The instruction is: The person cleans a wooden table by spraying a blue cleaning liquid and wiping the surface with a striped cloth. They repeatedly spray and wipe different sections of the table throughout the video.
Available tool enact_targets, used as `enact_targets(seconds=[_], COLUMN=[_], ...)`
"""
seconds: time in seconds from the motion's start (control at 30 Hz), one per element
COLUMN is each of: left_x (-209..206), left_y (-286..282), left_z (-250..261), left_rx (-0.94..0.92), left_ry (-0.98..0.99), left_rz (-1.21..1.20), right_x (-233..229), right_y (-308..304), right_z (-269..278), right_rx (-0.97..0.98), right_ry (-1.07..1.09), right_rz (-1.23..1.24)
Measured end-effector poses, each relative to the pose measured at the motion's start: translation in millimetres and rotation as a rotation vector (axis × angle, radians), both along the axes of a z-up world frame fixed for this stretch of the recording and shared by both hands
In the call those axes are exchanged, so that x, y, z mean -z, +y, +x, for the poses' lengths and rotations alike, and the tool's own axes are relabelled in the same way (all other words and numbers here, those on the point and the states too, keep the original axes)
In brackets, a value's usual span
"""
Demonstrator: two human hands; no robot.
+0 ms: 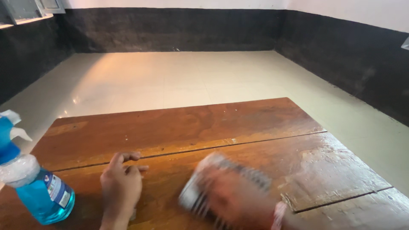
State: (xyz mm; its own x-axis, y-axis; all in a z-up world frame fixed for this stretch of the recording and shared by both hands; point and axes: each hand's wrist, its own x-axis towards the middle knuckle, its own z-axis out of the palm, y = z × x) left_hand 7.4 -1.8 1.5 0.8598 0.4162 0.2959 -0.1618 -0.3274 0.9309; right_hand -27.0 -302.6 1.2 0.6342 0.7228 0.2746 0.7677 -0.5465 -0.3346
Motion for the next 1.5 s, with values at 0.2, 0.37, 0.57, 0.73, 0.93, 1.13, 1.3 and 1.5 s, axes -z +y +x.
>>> enact_targets(seconds=[0.2,0.37,0.57,0.73,0.93,1.13,1.3,1.5], left_x=[2,-2,-3,-5,-5,-3,-4,-6], left_y=[4,-1,-5,-6,-6,-4,-5,-7], left_z=[2,-1,-1,-2,-1,0,0,-2], left_rx=[-0.013,-0.052,-0.062,-0.046,-0.021,-0.006,0.005,-0.016], left_ry=[0.001,0.058,0.018,0.047,0.054,0.036,0.041,0.063], left_rz=[0.001,0.072,0.137,0.107,0.057,0.071,0.059,0.090], right_x=[-3,-18,-20,-10,-23,-8,8,11], right_y=[-26,-165,-169,-65,-37,-108,-156,-136], right_z=[34,81,78,45,26,67,74,75], right_rx=[0.014,1.052,1.199,0.410,0.184,0.616,0.701,0.487], right_ry=[-0.079,0.107,0.150,0.003,0.037,0.045,-0.069,-0.100], right_rz=[-0.016,-0.387,-0.488,-0.255,-0.248,-0.253,-0.108,-0.166])
